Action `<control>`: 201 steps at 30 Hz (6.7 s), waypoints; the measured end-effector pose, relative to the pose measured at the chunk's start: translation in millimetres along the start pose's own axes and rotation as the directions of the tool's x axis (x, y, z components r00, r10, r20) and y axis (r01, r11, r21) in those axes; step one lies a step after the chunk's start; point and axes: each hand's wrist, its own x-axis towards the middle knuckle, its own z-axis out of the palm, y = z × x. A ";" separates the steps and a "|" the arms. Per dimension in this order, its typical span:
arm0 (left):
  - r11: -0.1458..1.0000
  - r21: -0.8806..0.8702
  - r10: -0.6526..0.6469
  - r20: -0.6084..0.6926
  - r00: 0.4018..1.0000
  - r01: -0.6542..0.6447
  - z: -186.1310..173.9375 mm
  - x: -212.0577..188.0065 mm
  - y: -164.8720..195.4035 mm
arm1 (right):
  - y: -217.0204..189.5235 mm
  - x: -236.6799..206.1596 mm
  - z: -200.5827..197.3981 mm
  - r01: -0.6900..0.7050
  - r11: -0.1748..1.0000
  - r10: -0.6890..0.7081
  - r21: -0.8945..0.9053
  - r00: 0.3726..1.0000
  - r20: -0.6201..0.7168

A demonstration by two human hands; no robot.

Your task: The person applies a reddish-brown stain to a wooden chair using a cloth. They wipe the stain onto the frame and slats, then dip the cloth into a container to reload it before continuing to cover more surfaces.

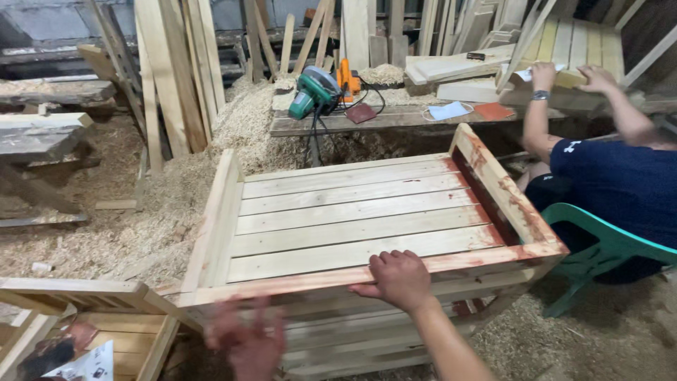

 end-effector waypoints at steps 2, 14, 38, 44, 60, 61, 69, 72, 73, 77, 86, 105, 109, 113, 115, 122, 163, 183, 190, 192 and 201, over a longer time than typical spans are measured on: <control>0.989 -0.027 0.150 0.096 0.984 -0.149 8.7 -3.7 21.8 | -0.9 1.6 -1.1 -0.011 1.000 0.011 -0.003 1.000 -0.014; 0.987 -0.117 0.138 0.252 0.958 -0.112 58.3 54.0 47.9 | 19.9 43.1 7.8 -0.062 0.998 0.062 -0.003 0.998 0.017; 0.986 0.148 -0.158 0.694 0.702 0.075 277.4 348.2 22.7 | 176.4 272.8 198.4 -0.104 0.985 0.119 0.141 0.988 -0.101; 0.975 0.127 -0.214 0.749 0.627 0.182 319.3 394.1 19.0 | 207.8 304.5 227.1 -0.146 0.972 0.130 0.183 0.987 0.100; 0.967 0.092 -0.225 0.742 0.631 0.236 383.7 414.6 5.2 | 230.9 336.4 295.3 -0.098 0.988 0.131 -0.116 0.936 0.328; 0.966 0.098 -0.230 0.752 0.618 0.240 382.1 414.9 5.5 | 229.2 337.5 296.4 -0.175 0.985 0.155 -0.001 0.867 0.474; 0.973 0.065 -0.192 0.758 0.623 0.220 364.9 417.7 6.0 | 225.8 336.4 282.4 -0.137 0.990 0.131 -0.018 0.893 0.431; 0.970 -0.006 -0.159 0.745 0.648 0.245 355.3 400.5 0.4 | 216.8 330.9 278.0 -0.172 0.984 0.139 0.043 0.900 0.414; 0.973 -0.016 -0.143 0.740 0.657 0.230 349.6 390.9 -2.3 | 210.8 329.7 277.2 -0.176 0.982 0.137 0.067 0.909 0.394; 0.985 -0.024 -0.114 0.654 0.748 0.171 315.6 333.2 -21.1 | 159.3 321.4 278.5 -0.175 0.973 0.086 0.153 0.882 0.463; 0.890 0.163 -0.420 0.654 0.629 0.425 201.6 225.3 -97.8 | -23.5 276.1 290.4 -0.008 0.837 -0.297 0.547 0.834 0.466; 0.759 0.251 -0.607 0.607 0.513 0.601 -37.4 54.8 -364.5 | -413.0 229.7 273.0 -0.002 0.622 -0.486 0.783 0.784 0.387; 0.756 0.324 -0.638 0.557 0.532 0.568 -72.7 -0.7 -413.7 | -490.5 207.7 281.9 0.007 0.608 -0.548 0.794 0.728 0.413; 0.669 0.390 -0.721 0.550 0.422 0.633 -90.7 -46.0 -461.8 | -553.1 193.5 301.7 0.071 0.548 -0.605 0.833 0.721 0.337; 0.642 0.382 -0.741 0.530 0.411 0.664 -96.1 -66.3 -481.9 | -577.7 187.4 313.4 0.086 0.526 -0.634 0.846 0.703 0.322; 0.453 0.434 -0.845 0.489 0.219 0.779 -100.6 -130.1 -545.7 | -652.4 159.6 351.7 0.100 0.587 -0.728 0.803 0.499 0.470; 0.791 0.409 -0.291 0.906 -0.308 0.456 43.8 -231.1 -680.4 | -692.4 100.6 429.4 0.114 0.687 -0.713 0.717 0.292 0.637; 0.877 -0.010 -0.268 0.821 0.505 0.481 -10.5 -213.8 -679.0 | -697.8 113.5 429.9 0.203 0.699 -0.715 0.686 0.243 0.656; 0.972 -0.180 0.170 0.982 -0.078 -0.150 21.2 -220.7 -677.9 | -689.6 59.2 493.4 0.122 0.616 -0.747 0.778 0.404 0.528; 0.949 -0.252 0.224 0.962 -0.157 -0.190 22.5 -221.0 -680.7 | -696.5 40.9 505.0 0.078 0.595 -0.635 0.800 0.655 0.409; 0.976 -0.071 0.094 0.990 -0.106 0.207 33.9 -187.6 -674.6 | -790.4 12.7 458.6 -0.563 0.449 0.074 0.694 0.797 0.599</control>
